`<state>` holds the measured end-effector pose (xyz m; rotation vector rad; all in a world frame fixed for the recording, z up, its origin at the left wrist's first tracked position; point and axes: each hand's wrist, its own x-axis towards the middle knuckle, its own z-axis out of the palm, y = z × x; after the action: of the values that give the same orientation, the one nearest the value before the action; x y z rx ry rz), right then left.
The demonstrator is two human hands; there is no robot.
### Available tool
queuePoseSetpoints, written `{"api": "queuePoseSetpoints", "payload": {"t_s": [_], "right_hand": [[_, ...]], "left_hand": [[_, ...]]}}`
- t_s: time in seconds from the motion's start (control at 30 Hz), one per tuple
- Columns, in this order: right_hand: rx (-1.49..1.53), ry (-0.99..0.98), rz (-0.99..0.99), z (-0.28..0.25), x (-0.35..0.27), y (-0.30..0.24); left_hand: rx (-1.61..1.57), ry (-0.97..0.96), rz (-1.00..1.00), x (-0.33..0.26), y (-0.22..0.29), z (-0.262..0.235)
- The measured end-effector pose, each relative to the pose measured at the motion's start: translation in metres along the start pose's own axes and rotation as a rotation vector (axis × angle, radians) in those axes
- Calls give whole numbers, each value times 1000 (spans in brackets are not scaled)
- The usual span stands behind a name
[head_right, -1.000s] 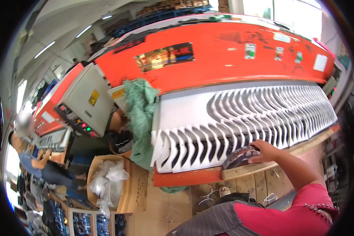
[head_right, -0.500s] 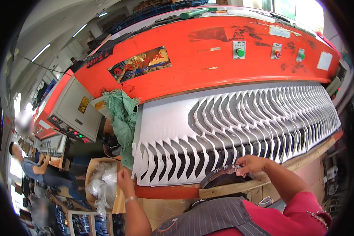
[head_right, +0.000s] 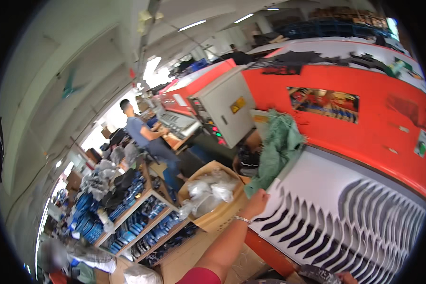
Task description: Feeding shoe components into a machine for stamping or processing.
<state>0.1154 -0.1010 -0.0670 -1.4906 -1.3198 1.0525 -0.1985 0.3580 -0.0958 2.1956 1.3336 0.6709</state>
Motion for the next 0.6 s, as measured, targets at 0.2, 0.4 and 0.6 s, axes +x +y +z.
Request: {"api": "queuePoseSetpoints", "payload": {"t_s": [0.2, 0.4, 0.6], "right_hand": [[20, -87, 323, -11, -5, -4], [54, -127, 367, -17, 5, -9], [304, 58, 202, -17, 82, -66]], "left_hand": [[-213, 245, -173, -31, 0, -27], [-1704, 291, -650, -100, -42, -8], [-1933, 310, -449, -133, -39, 4]]}}
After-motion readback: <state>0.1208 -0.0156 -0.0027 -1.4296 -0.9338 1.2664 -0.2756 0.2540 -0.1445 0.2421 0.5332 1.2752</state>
